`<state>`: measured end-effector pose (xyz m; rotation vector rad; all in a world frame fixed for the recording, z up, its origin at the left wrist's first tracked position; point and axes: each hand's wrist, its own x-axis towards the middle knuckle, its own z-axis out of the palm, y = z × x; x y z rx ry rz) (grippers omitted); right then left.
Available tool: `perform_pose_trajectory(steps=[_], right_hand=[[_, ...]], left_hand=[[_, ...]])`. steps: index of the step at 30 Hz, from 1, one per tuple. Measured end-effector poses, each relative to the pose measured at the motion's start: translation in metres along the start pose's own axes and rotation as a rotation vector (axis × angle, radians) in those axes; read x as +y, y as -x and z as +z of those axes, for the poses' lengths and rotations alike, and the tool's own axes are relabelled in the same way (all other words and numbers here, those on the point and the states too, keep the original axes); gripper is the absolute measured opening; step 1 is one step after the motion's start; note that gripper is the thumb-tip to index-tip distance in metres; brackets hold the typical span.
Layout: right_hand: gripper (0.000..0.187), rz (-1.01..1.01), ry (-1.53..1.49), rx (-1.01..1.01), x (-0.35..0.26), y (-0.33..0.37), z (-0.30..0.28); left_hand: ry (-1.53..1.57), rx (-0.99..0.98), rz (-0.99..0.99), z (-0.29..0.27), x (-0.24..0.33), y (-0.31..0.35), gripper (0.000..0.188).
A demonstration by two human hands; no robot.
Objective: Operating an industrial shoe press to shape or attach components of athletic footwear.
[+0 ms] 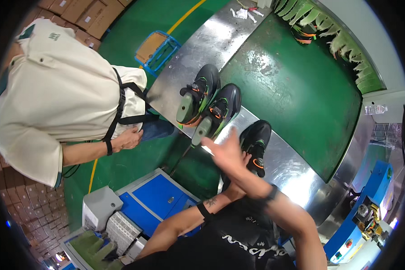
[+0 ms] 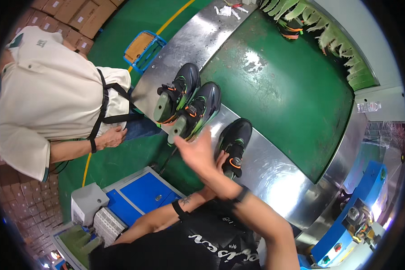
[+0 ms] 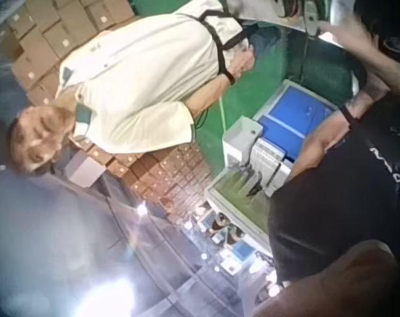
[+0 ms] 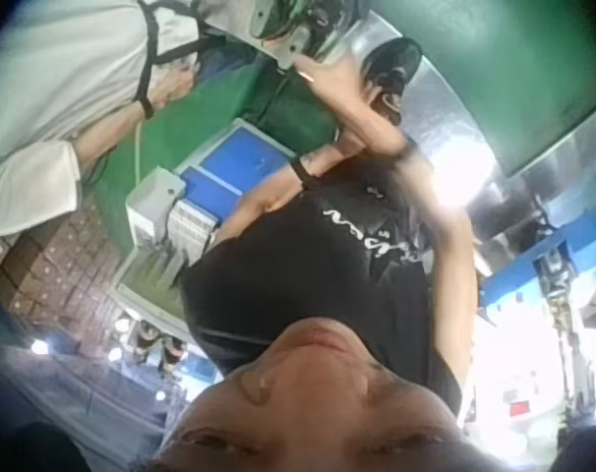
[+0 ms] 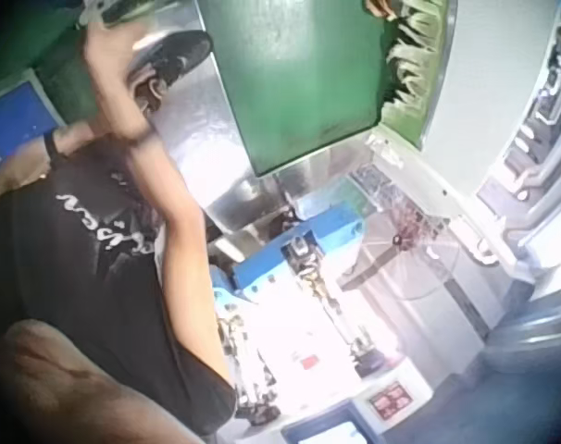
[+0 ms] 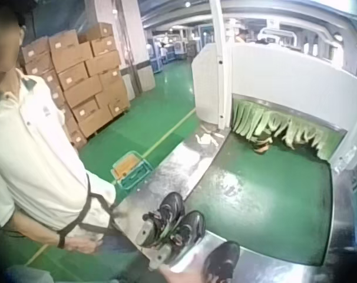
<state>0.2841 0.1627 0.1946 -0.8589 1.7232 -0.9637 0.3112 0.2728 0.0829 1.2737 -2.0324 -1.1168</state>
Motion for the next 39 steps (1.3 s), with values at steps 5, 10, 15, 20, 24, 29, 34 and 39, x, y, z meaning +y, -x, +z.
perform_pose_trajectory(steps=[5,10,15,20,24,29,34,39], right_hand=[[0.089,0.192,0.296,0.429,-0.016,-0.069,0.104],[0.070,0.405,-0.201,-0.029,-0.019,-0.085,-0.004],[0.036,0.336,-0.792,-0.187,-0.033,-0.063,-0.143],[0.062,0.017,-0.880,0.377,-0.029,0.053,-0.231],[0.074,-0.016,-0.816,0.881,-0.015,0.153,-0.240],[0.088,-0.057,-0.878,1.326,0.021,0.288,-0.188],[0.083,-0.146,-0.758,1.783,-0.022,0.357,-0.067],[0.088,0.053,-0.731,2.261,-0.081,0.413,0.115]], left_hand=[[0.305,-0.275,0.016,-0.060,0.017,-0.023,0.076],[0.416,-0.150,0.040,-0.041,-0.029,0.015,0.094],[0.190,-0.445,-0.208,-0.106,0.016,-0.062,0.077],[0.325,-0.617,-0.213,-0.134,0.086,-0.145,0.074],[0.125,-0.847,0.006,-0.129,0.170,-0.195,0.077],[0.236,-1.261,0.396,-0.042,0.255,-0.174,0.082],[0.332,-1.686,0.249,-0.044,0.306,-0.119,0.096],[0.254,-2.388,0.169,-0.069,0.311,0.054,0.096]])
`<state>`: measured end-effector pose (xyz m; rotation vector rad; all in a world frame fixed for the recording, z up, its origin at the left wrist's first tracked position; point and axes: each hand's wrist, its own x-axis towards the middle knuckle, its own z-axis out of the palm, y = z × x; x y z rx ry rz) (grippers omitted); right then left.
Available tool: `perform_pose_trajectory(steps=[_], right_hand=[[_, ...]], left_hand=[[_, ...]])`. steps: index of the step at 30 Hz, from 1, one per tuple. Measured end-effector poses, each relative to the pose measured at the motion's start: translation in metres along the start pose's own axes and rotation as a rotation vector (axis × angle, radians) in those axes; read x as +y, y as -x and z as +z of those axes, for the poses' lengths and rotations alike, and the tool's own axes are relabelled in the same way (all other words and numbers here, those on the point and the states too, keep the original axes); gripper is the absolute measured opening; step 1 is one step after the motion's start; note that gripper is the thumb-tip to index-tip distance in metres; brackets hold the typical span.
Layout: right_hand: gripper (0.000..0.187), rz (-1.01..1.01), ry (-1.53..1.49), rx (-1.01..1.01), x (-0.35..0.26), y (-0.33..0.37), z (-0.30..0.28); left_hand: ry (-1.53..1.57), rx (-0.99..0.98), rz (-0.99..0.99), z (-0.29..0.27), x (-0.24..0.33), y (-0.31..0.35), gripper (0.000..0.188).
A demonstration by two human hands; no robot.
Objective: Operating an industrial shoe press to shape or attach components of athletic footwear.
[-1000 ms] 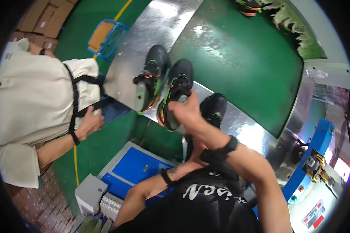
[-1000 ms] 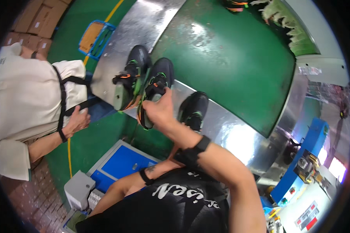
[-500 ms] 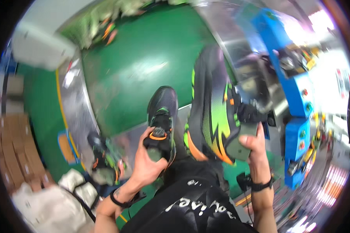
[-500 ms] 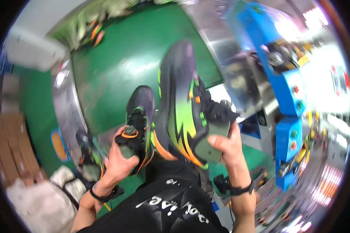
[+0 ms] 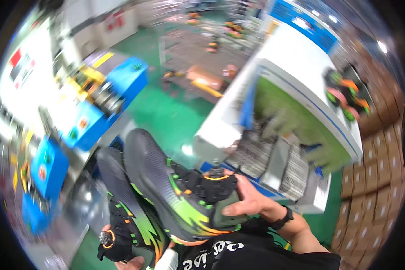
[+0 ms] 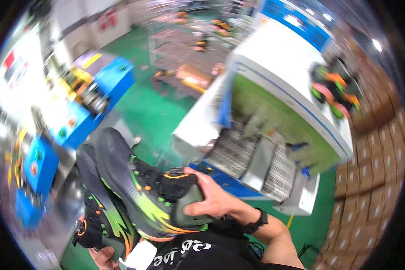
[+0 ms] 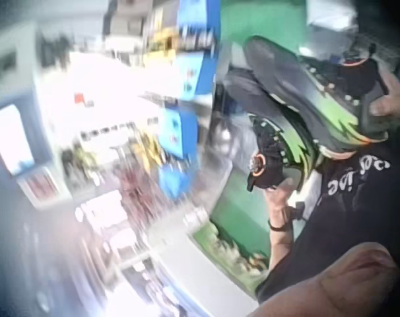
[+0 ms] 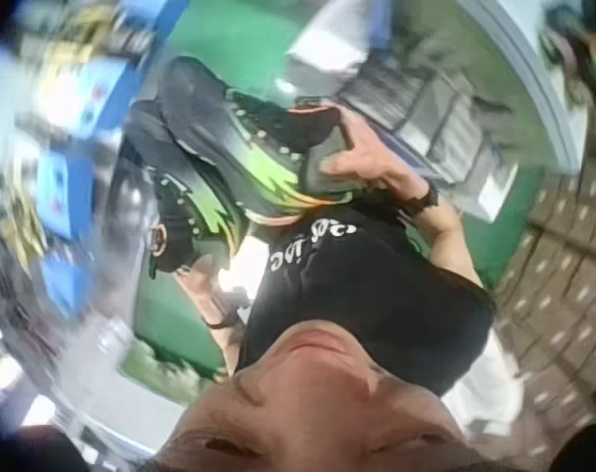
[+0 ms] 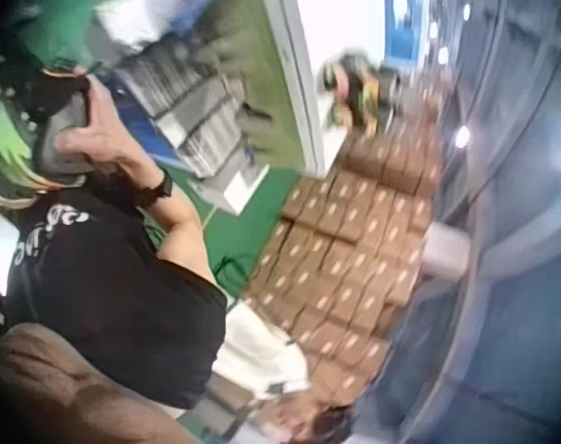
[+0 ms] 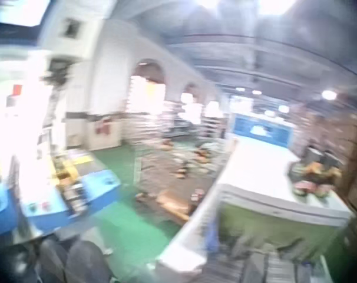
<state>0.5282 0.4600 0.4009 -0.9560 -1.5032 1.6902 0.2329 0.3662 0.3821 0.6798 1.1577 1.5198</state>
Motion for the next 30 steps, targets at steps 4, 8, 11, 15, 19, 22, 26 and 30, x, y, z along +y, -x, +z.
perform_pose_trajectory(steps=[4,8,11,15,19,22,26,30], right_hand=[[0.082,0.030,-0.056,0.565,-0.002,0.151,-0.071],[0.067,0.028,-0.060,1.019,-0.017,0.244,-0.096],[0.056,0.041,-0.047,1.281,-0.003,0.259,-0.103],[0.066,0.211,0.416,1.568,0.024,0.250,-0.139],[0.072,0.367,0.474,1.519,0.008,0.230,-0.163],[0.064,0.193,0.567,1.613,0.036,0.234,-0.166],[0.047,-0.413,0.737,1.893,0.044,0.208,-0.144],[0.022,-0.628,0.370,1.148,-0.005,0.081,-0.080]], left_hand=[[0.075,-0.361,-0.312,0.098,-0.013,-0.001,0.095],[0.147,-0.557,-0.571,0.175,-0.031,-0.009,0.093],[0.054,-0.639,-0.639,0.230,-0.044,-0.015,0.086],[-0.448,-0.928,-0.450,0.289,-0.076,-0.045,0.074],[-0.735,-0.944,-0.239,0.356,-0.139,-0.087,0.070],[-0.747,-0.993,-0.073,0.376,-0.153,-0.086,0.069],[-0.493,-0.842,0.235,0.352,-0.150,-0.069,0.075],[-0.618,-0.922,0.328,0.258,-0.107,-0.077,0.048]])
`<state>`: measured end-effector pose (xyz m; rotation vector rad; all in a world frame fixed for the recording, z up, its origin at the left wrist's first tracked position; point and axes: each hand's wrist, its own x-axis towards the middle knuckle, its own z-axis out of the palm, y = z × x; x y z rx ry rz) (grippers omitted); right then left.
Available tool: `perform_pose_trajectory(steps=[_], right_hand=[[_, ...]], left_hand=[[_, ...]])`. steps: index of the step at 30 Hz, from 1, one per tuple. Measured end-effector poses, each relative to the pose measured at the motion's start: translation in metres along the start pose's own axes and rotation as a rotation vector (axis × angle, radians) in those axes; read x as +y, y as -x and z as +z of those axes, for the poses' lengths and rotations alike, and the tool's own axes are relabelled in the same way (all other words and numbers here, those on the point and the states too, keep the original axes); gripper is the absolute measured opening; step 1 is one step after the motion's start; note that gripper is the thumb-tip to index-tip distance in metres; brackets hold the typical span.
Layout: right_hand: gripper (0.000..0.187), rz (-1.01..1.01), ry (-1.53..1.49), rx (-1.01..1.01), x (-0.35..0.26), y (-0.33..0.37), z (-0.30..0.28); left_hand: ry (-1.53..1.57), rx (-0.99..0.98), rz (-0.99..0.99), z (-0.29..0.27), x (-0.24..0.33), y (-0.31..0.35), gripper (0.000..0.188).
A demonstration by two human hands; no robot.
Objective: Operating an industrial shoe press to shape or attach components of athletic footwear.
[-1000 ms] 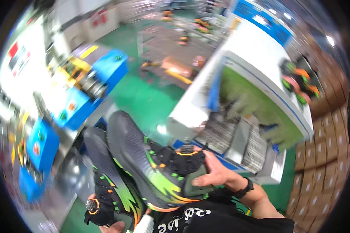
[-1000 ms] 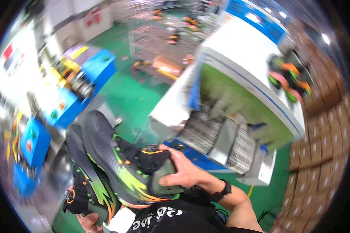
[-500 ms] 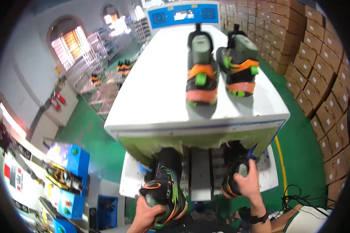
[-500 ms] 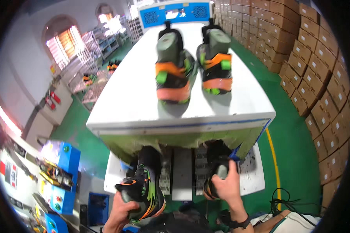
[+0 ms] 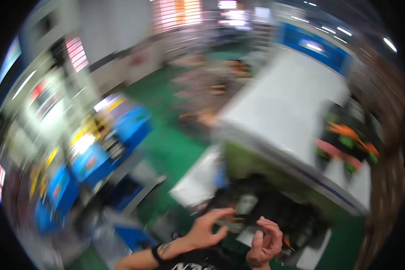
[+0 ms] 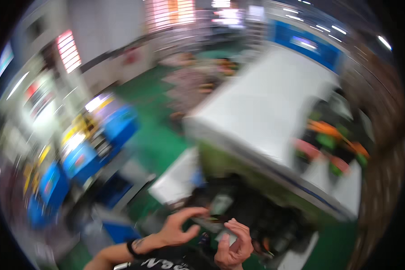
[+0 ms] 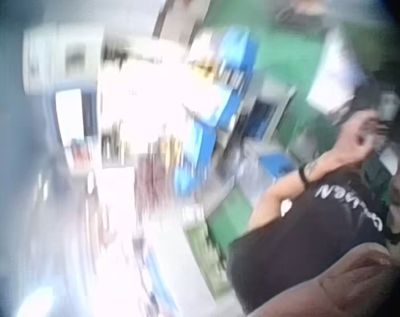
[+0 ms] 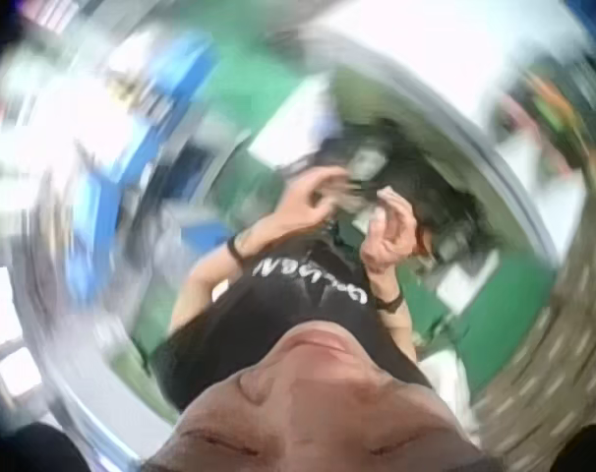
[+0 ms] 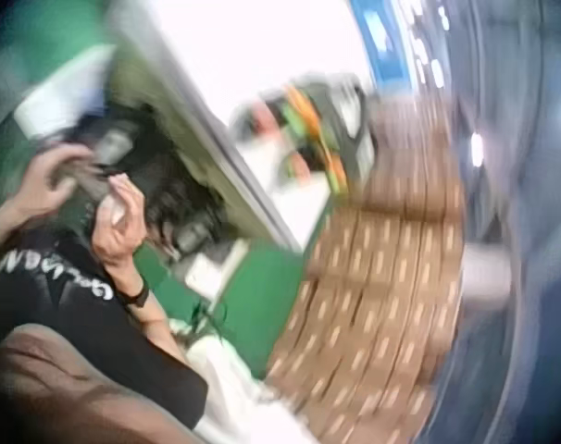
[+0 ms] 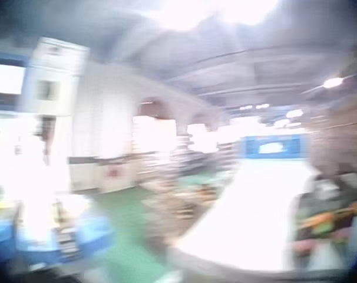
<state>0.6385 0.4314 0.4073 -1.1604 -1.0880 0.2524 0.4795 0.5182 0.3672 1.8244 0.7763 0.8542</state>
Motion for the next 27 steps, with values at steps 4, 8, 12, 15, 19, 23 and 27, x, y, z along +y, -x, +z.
perform_pose_trajectory(steps=[4,8,12,15,19,23,27], right_hand=[[0.019,0.071,-0.159,-0.624,-0.009,0.018,0.080],[0.018,0.344,-0.009,-1.042,-0.037,0.087,0.206],[0.022,0.266,-0.094,-1.610,-0.079,0.181,0.294],[0.020,0.053,-0.396,-2.032,-0.099,0.277,0.367],[0.026,-0.461,-0.113,-2.471,-0.117,0.435,0.456],[0.055,-0.702,-0.284,-2.785,-0.204,0.585,0.449],[0.085,-1.556,-0.660,-2.755,-0.314,0.788,0.376]], left_hand=[[-0.070,-0.058,0.080,-0.038,-0.056,0.084,0.052],[-0.511,0.413,-0.341,-0.101,-0.126,0.254,0.053],[-0.425,1.314,-1.002,-0.116,-0.143,0.470,0.041],[-0.613,1.957,-1.376,-0.082,-0.162,0.624,0.038],[-0.765,2.563,-1.683,0.008,-0.133,0.748,0.043],[-0.712,2.565,-2.189,0.082,-0.160,0.792,0.050],[-0.548,2.508,-2.382,0.150,-0.169,0.788,0.049]])
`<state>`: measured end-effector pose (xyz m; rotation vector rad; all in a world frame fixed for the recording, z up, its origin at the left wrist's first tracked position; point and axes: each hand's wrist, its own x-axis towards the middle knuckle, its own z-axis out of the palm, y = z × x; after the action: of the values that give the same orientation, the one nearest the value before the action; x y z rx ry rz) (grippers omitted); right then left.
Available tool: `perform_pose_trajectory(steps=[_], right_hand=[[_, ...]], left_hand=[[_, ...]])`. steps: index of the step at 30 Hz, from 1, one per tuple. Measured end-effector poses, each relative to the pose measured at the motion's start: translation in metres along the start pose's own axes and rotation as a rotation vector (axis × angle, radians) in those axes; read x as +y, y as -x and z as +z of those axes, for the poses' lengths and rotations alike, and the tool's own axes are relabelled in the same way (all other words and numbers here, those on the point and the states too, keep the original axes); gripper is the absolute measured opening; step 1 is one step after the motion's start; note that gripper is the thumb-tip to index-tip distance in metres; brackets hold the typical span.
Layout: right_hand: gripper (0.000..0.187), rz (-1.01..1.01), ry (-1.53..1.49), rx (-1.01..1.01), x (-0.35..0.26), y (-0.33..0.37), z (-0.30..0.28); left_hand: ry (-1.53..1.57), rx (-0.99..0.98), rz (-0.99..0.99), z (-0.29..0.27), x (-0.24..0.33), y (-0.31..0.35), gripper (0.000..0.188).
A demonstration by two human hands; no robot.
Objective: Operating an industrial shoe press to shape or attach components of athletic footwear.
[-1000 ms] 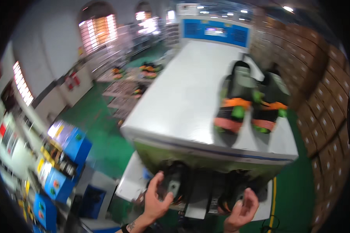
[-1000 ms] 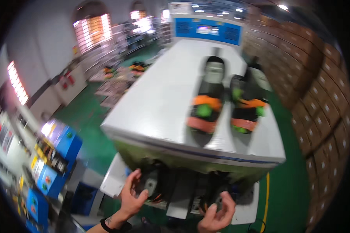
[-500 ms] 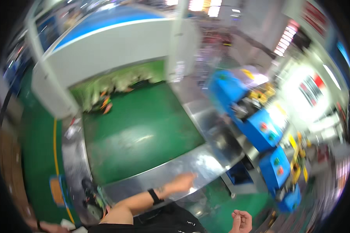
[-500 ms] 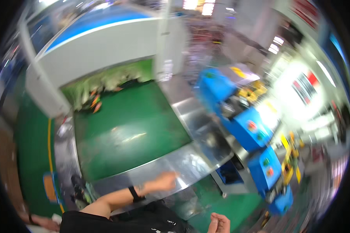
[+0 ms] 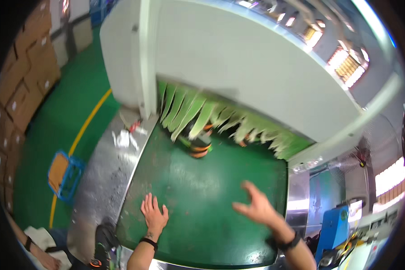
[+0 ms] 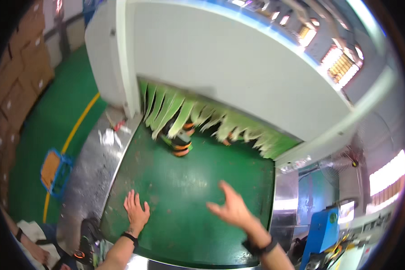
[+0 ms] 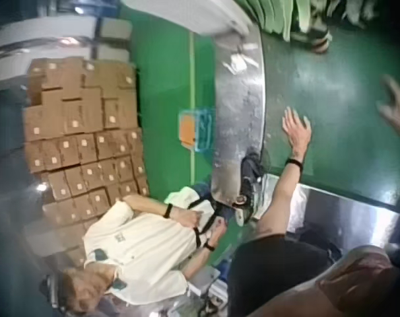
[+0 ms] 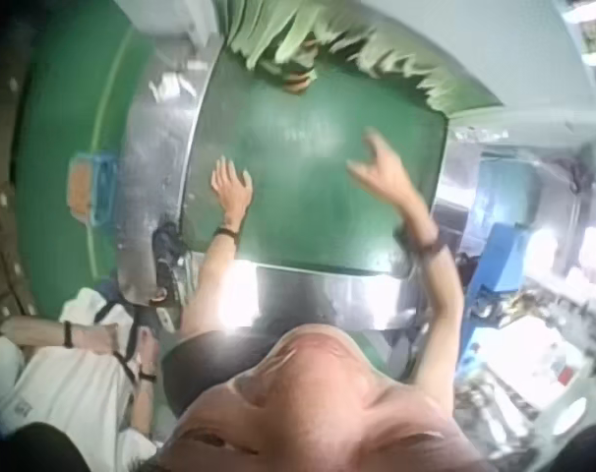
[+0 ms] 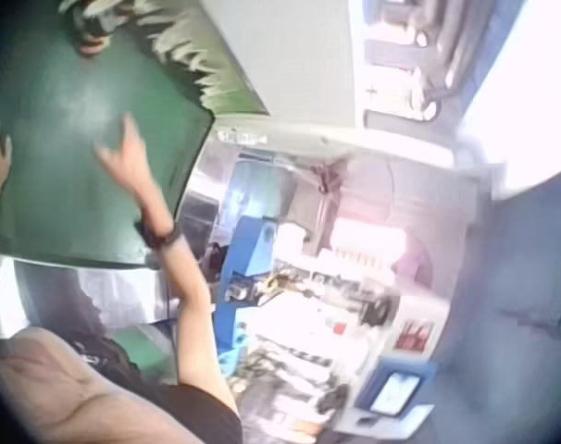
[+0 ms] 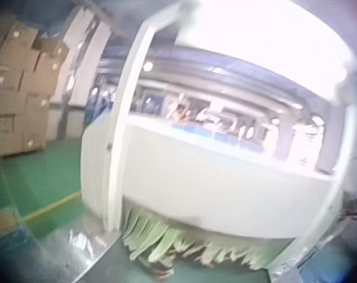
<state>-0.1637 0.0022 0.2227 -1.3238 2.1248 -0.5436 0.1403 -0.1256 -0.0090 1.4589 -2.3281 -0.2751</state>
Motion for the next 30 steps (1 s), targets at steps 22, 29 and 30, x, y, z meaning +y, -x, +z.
perform_pose_trajectory(steps=[22,29,30], right_hand=[[0.030,1.013,-1.399,0.443,0.045,0.427,0.095],[0.059,0.558,-0.898,0.951,0.004,0.516,0.028],[0.064,0.643,-0.795,0.862,0.003,0.526,0.039]], left_hand=[[0.969,-0.572,-0.173,-0.063,0.127,0.020,0.052],[1.502,-1.316,0.056,-0.161,0.296,0.181,0.083],[1.551,-1.411,0.219,-0.173,0.326,0.198,0.078]])
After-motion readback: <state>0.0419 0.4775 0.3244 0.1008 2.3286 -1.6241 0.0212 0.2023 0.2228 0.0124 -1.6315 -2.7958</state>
